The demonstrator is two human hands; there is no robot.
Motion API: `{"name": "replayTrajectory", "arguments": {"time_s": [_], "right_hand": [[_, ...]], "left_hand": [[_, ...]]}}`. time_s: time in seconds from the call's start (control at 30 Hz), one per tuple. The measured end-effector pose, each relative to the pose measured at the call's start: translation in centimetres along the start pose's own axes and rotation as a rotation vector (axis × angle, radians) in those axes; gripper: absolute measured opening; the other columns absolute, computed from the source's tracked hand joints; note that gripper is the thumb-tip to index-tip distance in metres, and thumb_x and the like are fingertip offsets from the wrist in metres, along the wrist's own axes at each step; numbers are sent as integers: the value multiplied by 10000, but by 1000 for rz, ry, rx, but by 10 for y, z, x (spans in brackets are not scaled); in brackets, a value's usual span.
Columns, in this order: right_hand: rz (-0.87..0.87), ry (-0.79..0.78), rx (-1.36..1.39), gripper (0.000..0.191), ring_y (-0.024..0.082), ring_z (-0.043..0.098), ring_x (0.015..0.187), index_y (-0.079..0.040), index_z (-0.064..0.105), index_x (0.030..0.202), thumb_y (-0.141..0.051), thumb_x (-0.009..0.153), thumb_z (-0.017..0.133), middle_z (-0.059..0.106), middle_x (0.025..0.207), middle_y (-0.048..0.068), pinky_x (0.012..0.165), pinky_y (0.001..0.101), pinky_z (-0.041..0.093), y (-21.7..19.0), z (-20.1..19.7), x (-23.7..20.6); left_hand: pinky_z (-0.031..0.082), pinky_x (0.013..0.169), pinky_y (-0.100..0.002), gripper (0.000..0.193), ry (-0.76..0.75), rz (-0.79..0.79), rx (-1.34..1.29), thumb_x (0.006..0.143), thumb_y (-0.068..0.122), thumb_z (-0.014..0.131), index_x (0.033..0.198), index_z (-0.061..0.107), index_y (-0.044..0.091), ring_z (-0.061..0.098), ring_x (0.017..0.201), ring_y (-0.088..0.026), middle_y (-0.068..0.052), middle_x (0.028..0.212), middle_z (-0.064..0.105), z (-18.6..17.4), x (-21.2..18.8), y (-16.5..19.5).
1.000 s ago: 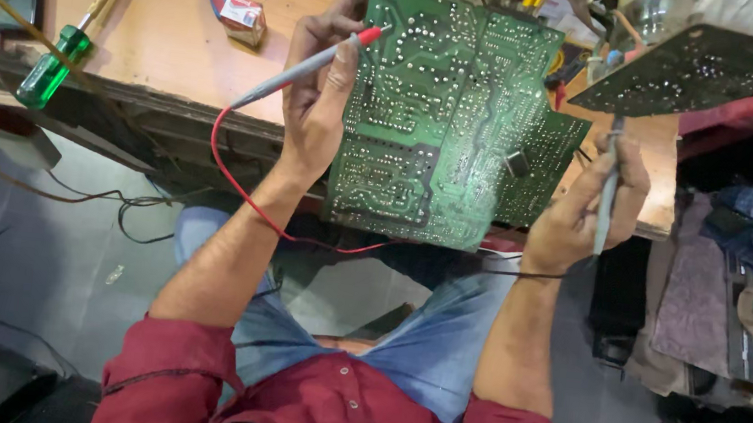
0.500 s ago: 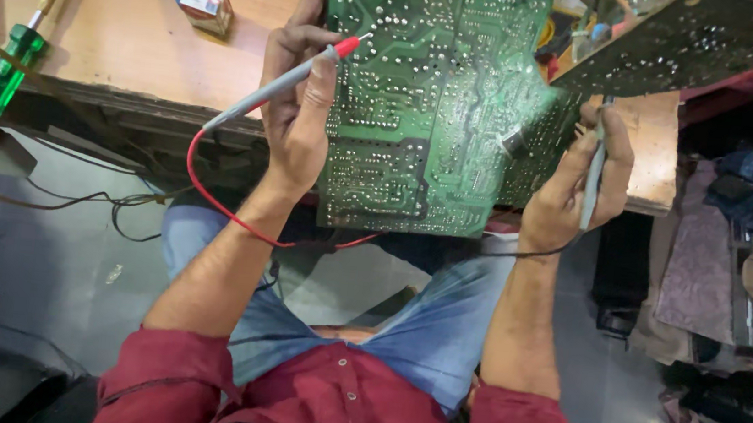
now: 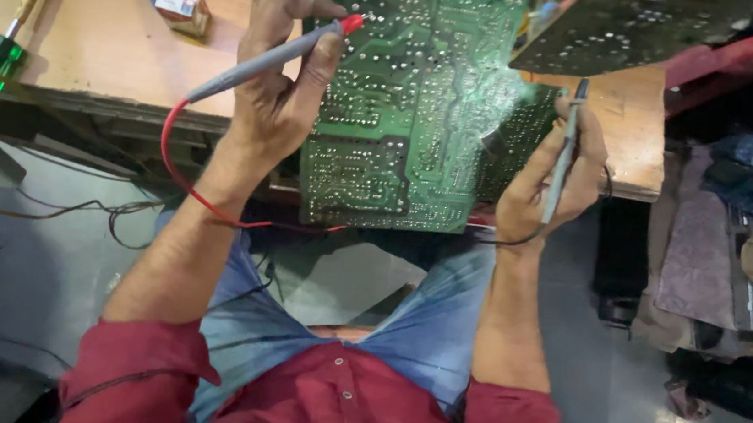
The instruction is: The person holds a green circuit board and uses a multimeter with red and black probes to test various points on the board. The person systematically moves the probes across different solder points and traces while seated at a workbench.
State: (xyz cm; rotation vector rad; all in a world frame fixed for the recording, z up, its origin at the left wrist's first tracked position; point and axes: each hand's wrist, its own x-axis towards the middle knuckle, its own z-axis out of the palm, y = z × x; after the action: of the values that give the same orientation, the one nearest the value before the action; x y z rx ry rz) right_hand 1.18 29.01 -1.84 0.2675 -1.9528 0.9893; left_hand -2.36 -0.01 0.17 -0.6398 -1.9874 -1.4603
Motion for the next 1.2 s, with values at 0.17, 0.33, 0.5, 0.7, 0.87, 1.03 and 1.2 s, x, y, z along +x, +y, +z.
{"name": "replayTrajectory", "arguments": {"time_s": [0.17, 0.33, 0.5, 0.7, 0.87, 1.03, 1.2], "right_hand": [[1, 53, 85, 258, 271, 715, 1163, 64, 515, 1362, -67, 1146, 564, 690, 1305, 200, 1050, 339, 576, -3, 0, -4], [-4, 11, 161, 226, 276, 711, 1141, 68, 561, 1285, -9, 1077, 602, 678, 1267, 245, 1023, 366, 584, -8, -5, -12], [64, 82, 193, 190, 237, 718, 1028, 27, 556, 1315, -19, 1131, 560, 712, 1145, 183, 961, 333, 587, 4, -18, -3], [166, 169, 393, 201, 190, 678, 925, 1, 550, 1361, -26, 1165, 516, 705, 1117, 161, 863, 321, 594, 41, -39, 11], [-239, -205, 128, 321, 233, 684, 920, -48, 584, 1404, 77, 1112, 543, 713, 1080, 120, 826, 365, 573, 90, -36, 60], [-882, -695, -366, 426, 307, 655, 972, -109, 656, 1336, -53, 916, 710, 696, 1025, 93, 797, 429, 541, 144, -27, 134], [-1228, -747, -689, 335, 214, 686, 1165, -303, 687, 1248, -232, 923, 649, 720, 1112, -26, 935, 427, 513, 158, 1, 153]], "left_hand": [[322, 1267, -418, 111, -58, 60, 99, 1170, 105, 614, 1226, 632, 11, 400, 1510, -313, -146, 1553, 538, 5, 16, 9], [299, 1264, -430, 118, -60, 96, 152, 1169, 112, 603, 1185, 625, -2, 372, 1502, -316, -149, 1532, 607, 10, 20, 11], [308, 1274, -420, 148, -62, 74, 135, 1186, 140, 561, 1187, 606, -1, 388, 1491, -289, -125, 1459, 633, 13, 21, 11], [307, 1271, -411, 176, -63, 63, 136, 1195, 175, 554, 1189, 591, 3, 401, 1459, -269, -113, 1447, 642, 16, 21, 12], [321, 1259, -388, 217, -29, 57, 23, 1197, 209, 543, 1222, 580, -3, 409, 1428, -255, -112, 1417, 647, 20, 21, 11], [345, 1233, -380, 226, 7, 87, 13, 1196, 214, 531, 1226, 584, -3, 432, 1380, -246, -115, 1370, 655, 23, 24, 11], [328, 1233, -388, 218, 17, 95, 30, 1188, 200, 536, 1216, 589, -10, 439, 1363, -245, -115, 1351, 669, 24, 23, 11]]}}
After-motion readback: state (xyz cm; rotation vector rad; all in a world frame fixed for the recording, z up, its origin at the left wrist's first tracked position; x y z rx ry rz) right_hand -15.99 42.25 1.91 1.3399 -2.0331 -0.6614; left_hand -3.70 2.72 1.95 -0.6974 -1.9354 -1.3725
